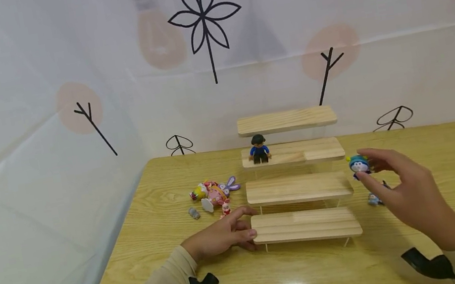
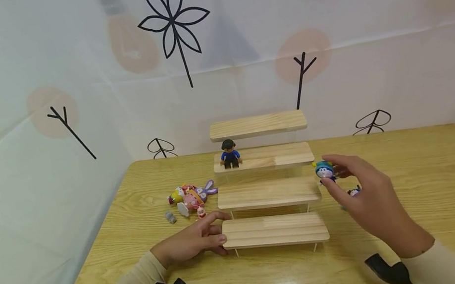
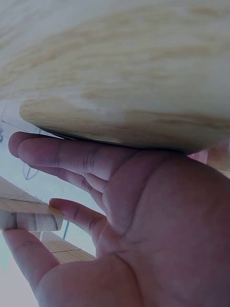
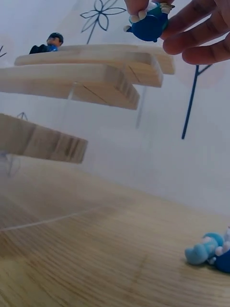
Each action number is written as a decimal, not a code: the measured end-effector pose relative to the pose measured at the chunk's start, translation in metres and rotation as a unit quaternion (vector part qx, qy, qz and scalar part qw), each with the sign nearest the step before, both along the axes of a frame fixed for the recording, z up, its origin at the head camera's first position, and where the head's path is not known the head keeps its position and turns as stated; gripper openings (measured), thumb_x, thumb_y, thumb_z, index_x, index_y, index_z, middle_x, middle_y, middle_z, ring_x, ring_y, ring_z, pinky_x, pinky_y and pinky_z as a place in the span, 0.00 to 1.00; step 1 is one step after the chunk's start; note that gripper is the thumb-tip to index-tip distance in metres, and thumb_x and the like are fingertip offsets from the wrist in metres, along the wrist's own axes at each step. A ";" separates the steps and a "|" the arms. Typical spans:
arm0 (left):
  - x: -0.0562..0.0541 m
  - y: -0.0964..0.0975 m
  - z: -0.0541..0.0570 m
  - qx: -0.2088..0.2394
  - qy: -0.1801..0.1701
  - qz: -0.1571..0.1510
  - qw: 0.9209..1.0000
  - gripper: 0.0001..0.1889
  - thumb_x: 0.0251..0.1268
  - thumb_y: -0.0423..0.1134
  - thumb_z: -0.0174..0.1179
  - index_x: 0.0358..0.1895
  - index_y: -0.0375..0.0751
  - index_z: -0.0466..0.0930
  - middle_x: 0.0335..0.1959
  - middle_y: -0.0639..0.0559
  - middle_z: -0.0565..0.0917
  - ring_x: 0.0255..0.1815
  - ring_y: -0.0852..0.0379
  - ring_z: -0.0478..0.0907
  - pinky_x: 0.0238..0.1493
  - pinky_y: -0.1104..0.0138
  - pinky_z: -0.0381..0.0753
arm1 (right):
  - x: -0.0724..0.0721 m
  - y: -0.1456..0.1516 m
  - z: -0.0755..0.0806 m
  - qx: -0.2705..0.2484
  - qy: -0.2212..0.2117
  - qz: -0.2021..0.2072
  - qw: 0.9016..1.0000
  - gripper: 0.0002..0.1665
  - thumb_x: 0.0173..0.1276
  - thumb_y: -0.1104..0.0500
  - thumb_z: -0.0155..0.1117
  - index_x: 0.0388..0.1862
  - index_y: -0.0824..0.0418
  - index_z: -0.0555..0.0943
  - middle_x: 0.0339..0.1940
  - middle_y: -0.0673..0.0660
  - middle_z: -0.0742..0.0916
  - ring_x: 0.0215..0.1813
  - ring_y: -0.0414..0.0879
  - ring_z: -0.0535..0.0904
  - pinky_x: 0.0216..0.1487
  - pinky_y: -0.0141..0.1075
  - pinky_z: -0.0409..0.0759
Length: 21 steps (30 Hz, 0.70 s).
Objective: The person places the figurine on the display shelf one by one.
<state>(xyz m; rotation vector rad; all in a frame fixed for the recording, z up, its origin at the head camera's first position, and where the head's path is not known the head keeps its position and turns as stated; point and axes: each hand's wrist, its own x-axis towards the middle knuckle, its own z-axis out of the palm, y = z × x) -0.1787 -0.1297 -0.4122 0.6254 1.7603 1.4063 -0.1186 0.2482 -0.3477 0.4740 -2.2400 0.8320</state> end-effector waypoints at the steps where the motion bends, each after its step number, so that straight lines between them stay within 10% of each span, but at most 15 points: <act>1: 0.000 0.000 0.000 0.001 -0.002 0.000 1.000 0.26 0.78 0.47 0.53 0.73 0.50 0.57 0.58 0.41 0.82 0.51 0.48 0.86 0.61 0.62 0.81 | 0.000 -0.001 0.001 0.002 0.004 0.002 1.000 0.37 0.53 0.76 0.74 0.64 0.64 0.78 0.47 0.61 0.85 0.51 0.16 0.70 0.30 0.13 0.74; 14: 0.001 0.001 0.001 0.005 -0.015 0.010 1.000 0.25 0.78 0.43 0.53 0.73 0.49 0.58 0.58 0.41 0.81 0.52 0.47 0.85 0.59 0.60 0.82 | -0.010 -0.020 0.017 0.005 0.010 0.027 1.000 0.36 0.53 0.77 0.74 0.63 0.64 0.78 0.49 0.62 0.86 0.51 0.17 0.71 0.24 0.17 0.75; 21: 0.000 0.002 -0.002 0.013 -0.015 0.006 1.000 0.25 0.78 0.43 0.53 0.72 0.49 0.58 0.58 0.41 0.81 0.52 0.48 0.85 0.58 0.60 0.83 | -0.017 -0.030 0.023 0.007 0.005 0.031 0.999 0.31 0.56 0.75 0.72 0.61 0.65 0.78 0.46 0.61 0.87 0.49 0.18 0.71 0.37 0.12 0.74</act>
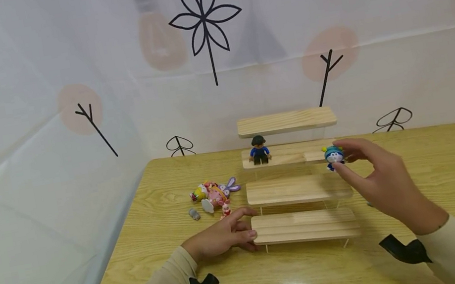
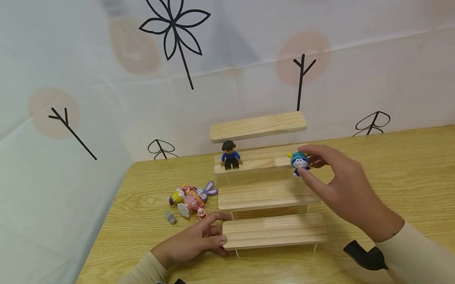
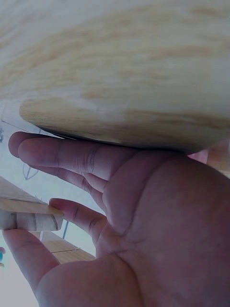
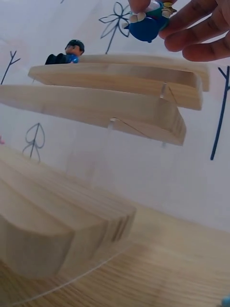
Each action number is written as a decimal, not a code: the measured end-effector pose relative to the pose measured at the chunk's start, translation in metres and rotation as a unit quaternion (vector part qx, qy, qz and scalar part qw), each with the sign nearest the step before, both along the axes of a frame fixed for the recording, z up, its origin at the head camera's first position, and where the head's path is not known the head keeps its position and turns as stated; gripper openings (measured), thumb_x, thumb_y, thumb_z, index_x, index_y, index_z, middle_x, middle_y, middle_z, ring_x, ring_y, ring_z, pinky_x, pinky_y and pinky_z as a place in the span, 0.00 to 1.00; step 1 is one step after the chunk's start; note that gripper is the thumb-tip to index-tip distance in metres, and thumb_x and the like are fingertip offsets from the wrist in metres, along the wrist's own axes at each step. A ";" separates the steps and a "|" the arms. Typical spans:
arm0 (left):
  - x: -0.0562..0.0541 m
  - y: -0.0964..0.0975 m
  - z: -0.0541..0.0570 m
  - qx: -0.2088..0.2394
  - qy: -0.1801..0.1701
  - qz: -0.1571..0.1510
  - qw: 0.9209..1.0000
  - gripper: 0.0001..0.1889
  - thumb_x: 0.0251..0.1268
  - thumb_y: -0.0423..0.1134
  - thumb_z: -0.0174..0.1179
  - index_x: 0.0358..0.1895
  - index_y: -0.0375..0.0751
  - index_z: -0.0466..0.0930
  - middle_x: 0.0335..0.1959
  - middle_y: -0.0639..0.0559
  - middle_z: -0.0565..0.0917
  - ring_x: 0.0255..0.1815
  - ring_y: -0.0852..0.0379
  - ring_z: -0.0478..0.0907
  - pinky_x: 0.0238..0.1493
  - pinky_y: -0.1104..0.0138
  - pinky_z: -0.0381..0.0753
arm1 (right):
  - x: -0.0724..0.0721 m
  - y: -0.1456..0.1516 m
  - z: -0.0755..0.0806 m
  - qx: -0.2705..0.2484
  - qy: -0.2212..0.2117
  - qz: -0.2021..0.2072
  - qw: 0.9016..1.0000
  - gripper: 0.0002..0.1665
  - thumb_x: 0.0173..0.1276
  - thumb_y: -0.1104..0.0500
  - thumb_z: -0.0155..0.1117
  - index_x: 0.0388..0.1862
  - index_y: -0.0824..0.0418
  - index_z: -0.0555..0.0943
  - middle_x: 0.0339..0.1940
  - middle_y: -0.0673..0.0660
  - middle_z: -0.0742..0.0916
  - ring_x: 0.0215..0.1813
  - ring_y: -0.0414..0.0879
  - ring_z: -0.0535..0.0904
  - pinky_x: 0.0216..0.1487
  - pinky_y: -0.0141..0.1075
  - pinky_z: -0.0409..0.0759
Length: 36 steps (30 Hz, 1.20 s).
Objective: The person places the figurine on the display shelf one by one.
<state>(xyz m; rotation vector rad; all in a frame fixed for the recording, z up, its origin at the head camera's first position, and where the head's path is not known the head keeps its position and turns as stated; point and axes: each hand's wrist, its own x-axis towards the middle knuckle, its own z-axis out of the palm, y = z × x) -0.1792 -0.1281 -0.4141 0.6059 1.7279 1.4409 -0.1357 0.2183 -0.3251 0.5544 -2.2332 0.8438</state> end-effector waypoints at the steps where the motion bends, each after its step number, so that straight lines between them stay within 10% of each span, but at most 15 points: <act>1: 0.000 0.000 -0.001 0.001 0.001 -0.001 1.000 0.25 0.78 0.44 0.53 0.72 0.50 0.59 0.58 0.42 0.81 0.52 0.48 0.85 0.58 0.60 0.83 | -0.001 -0.001 0.000 0.000 -0.002 -0.001 1.000 0.31 0.57 0.74 0.72 0.61 0.65 0.78 0.46 0.61 0.87 0.49 0.18 0.72 0.39 0.11 0.73; 36: 0.000 -0.001 -0.002 -0.003 0.011 0.006 1.000 0.25 0.78 0.46 0.54 0.72 0.53 0.59 0.53 0.44 0.84 0.50 0.49 0.86 0.58 0.62 0.83 | -0.041 -0.041 0.008 -0.018 -0.057 0.060 0.996 0.23 0.66 0.70 0.68 0.59 0.68 0.74 0.45 0.60 0.86 0.44 0.33 0.80 0.46 0.13 0.76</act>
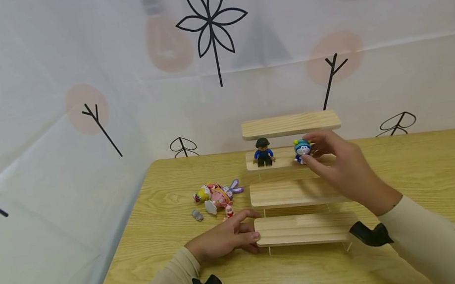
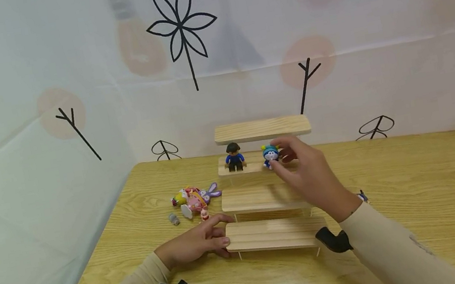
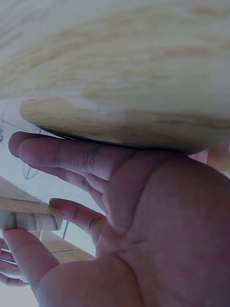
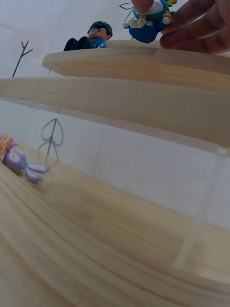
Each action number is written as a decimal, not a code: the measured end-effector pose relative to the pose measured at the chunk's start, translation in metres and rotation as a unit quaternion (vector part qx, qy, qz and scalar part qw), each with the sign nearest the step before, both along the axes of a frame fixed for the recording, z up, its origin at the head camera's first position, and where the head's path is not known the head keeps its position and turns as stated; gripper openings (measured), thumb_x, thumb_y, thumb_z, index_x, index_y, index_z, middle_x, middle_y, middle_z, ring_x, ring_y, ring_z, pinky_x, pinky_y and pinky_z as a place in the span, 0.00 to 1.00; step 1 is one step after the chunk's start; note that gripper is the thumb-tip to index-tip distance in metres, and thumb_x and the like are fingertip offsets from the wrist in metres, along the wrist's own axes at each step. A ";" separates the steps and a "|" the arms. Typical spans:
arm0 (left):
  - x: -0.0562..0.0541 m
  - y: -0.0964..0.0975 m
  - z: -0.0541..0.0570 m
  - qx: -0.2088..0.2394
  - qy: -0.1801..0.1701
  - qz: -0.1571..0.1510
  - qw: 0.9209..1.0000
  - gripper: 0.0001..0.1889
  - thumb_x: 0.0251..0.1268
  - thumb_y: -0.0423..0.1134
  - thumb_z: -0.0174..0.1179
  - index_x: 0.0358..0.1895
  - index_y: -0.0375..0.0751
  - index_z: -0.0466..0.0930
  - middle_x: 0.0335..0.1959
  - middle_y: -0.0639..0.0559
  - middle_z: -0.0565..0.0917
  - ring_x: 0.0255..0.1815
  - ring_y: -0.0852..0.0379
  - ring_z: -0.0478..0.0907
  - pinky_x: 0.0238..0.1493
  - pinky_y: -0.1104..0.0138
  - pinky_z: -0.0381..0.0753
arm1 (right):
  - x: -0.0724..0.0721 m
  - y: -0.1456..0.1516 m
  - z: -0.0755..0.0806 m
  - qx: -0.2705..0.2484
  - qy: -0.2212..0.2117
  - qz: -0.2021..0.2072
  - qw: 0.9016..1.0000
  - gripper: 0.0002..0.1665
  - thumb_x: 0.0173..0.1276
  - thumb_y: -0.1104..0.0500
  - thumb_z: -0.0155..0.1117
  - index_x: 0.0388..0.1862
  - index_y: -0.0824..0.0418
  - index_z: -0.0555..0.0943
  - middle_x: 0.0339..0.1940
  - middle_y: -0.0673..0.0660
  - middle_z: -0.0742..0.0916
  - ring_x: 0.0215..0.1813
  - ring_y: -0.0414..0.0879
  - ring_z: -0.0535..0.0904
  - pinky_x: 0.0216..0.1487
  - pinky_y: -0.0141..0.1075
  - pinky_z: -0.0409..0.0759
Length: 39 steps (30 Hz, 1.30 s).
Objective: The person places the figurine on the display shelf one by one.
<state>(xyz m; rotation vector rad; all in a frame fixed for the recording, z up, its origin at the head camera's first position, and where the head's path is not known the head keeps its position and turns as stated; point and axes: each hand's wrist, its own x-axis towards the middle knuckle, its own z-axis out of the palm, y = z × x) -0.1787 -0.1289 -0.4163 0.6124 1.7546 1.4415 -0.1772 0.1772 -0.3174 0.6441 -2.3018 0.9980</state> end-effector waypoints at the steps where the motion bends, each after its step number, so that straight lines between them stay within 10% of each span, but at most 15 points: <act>1: 0.000 0.000 0.000 0.001 -0.001 0.000 1.000 0.25 0.78 0.46 0.54 0.72 0.52 0.59 0.54 0.44 0.83 0.49 0.49 0.86 0.58 0.62 0.83 | -0.001 -0.001 0.000 -0.001 -0.005 0.002 1.000 0.23 0.66 0.70 0.67 0.59 0.68 0.74 0.45 0.60 0.86 0.44 0.33 0.80 0.46 0.13 0.76; 12: 0.001 0.001 0.002 -0.002 -0.011 0.005 1.000 0.25 0.78 0.43 0.54 0.73 0.49 0.59 0.55 0.42 0.83 0.50 0.48 0.85 0.58 0.61 0.83 | -0.007 -0.005 -0.001 0.006 -0.033 0.006 0.999 0.22 0.69 0.68 0.65 0.60 0.68 0.73 0.44 0.62 0.87 0.43 0.50 0.85 0.43 0.14 0.77; 23: 0.002 0.001 0.004 -0.005 -0.004 0.002 1.000 0.25 0.78 0.45 0.54 0.72 0.50 0.59 0.52 0.43 0.83 0.50 0.47 0.86 0.58 0.62 0.83 | -0.013 -0.009 -0.001 0.020 -0.048 -0.003 0.999 0.22 0.70 0.66 0.66 0.60 0.66 0.72 0.44 0.63 0.87 0.43 0.53 0.87 0.42 0.44 0.87; 39: -0.001 0.000 0.001 -0.002 0.002 -0.009 1.000 0.27 0.78 0.46 0.54 0.73 0.49 0.58 0.53 0.42 0.83 0.50 0.48 0.86 0.58 0.62 0.83 | -0.016 -0.018 -0.002 0.006 -0.058 0.002 0.998 0.22 0.70 0.65 0.66 0.61 0.66 0.73 0.43 0.64 0.87 0.42 0.55 0.87 0.43 0.48 0.87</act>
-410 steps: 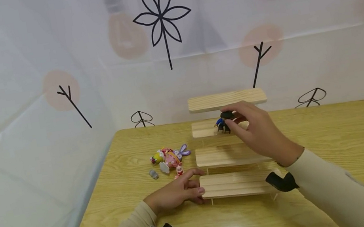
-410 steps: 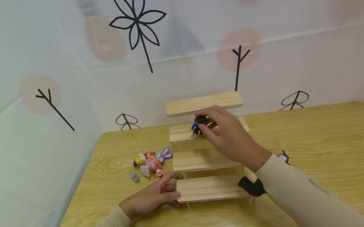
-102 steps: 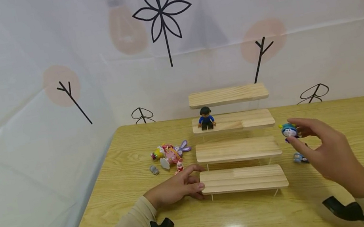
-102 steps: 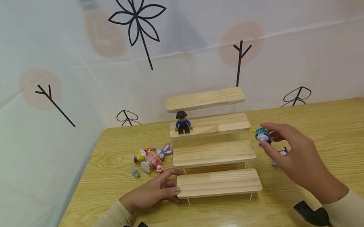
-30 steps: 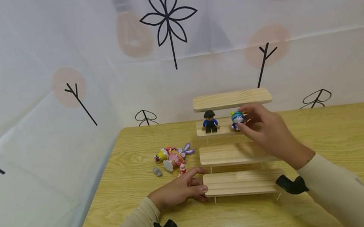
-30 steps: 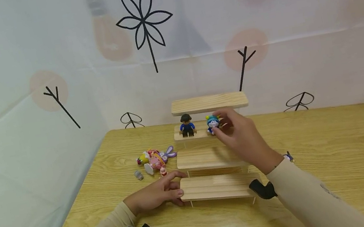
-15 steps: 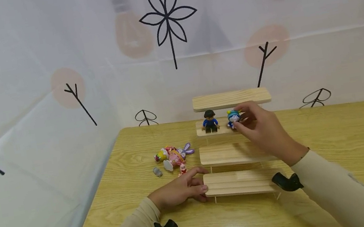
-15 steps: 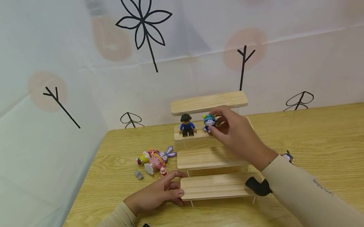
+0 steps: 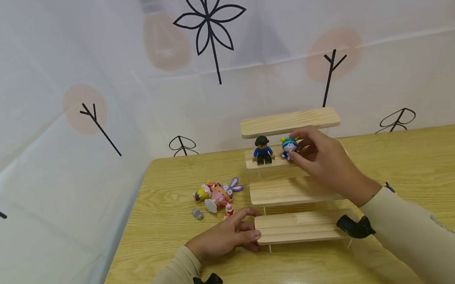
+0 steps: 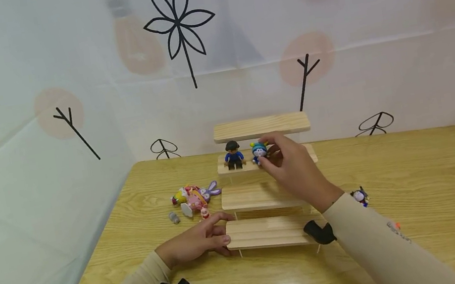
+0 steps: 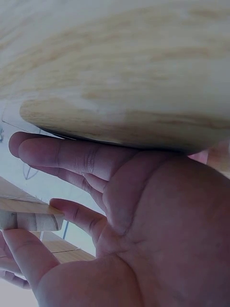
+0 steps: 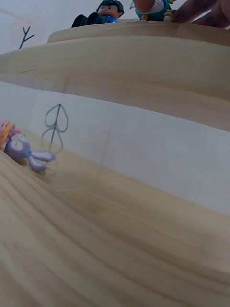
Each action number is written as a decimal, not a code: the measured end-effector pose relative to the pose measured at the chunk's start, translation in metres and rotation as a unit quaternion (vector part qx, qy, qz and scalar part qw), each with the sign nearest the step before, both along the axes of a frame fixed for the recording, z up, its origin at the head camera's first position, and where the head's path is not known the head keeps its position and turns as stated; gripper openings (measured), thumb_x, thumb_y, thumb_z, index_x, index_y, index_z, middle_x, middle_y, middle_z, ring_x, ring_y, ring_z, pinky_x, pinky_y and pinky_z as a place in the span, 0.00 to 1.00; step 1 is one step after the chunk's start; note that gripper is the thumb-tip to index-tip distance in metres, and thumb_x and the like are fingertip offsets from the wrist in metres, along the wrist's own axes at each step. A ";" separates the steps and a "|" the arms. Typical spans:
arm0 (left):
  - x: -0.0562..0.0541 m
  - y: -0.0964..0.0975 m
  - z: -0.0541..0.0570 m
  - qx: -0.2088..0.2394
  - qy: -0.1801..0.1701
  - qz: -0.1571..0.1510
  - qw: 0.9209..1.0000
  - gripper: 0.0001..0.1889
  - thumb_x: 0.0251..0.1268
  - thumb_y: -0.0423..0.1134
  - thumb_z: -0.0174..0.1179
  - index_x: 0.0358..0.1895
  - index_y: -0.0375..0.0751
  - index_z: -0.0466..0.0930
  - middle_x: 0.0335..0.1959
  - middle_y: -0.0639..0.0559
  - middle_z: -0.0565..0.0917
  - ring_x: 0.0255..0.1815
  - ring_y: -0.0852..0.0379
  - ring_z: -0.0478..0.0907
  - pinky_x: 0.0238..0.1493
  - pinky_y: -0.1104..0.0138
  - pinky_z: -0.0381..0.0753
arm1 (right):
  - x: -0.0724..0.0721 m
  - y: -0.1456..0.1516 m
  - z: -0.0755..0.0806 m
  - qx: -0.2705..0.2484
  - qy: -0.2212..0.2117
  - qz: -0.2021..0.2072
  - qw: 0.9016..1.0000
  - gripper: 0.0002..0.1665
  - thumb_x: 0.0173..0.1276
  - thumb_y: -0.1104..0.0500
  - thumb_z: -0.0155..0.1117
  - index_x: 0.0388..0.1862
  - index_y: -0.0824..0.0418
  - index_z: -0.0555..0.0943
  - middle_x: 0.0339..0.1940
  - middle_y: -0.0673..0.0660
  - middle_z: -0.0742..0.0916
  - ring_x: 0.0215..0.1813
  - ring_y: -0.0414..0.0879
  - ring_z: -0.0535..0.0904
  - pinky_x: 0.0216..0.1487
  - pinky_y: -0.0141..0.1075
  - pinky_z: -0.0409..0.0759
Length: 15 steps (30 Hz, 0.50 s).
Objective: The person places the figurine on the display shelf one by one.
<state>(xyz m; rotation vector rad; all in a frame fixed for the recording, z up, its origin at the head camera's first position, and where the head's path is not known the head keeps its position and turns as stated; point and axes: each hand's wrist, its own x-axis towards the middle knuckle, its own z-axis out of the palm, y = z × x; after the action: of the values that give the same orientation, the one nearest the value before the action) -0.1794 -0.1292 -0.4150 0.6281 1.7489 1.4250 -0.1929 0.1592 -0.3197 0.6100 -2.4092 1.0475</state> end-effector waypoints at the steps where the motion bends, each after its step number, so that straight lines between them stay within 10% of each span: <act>1: 0.000 0.000 0.000 0.000 -0.001 0.001 1.000 0.26 0.78 0.46 0.54 0.73 0.49 0.58 0.53 0.42 0.83 0.50 0.48 0.86 0.58 0.62 0.83 | 0.000 0.000 0.000 0.003 0.002 -0.001 1.000 0.23 0.70 0.65 0.66 0.61 0.66 0.73 0.43 0.63 0.87 0.42 0.54 0.87 0.43 0.47 0.87; 15: -0.001 0.001 0.000 -0.001 -0.003 0.006 1.000 0.25 0.78 0.44 0.54 0.72 0.49 0.59 0.53 0.42 0.83 0.50 0.48 0.86 0.58 0.62 0.83 | -0.003 0.000 -0.003 0.011 0.006 -0.010 1.000 0.24 0.69 0.65 0.67 0.62 0.66 0.73 0.44 0.62 0.86 0.41 0.51 0.86 0.41 0.43 0.87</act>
<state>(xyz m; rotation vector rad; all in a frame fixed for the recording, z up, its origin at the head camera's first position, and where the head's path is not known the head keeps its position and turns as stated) -0.1801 -0.1279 -0.4152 0.6125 1.7514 1.4319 -0.1959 0.1592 -0.3231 0.5970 -2.4149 1.0067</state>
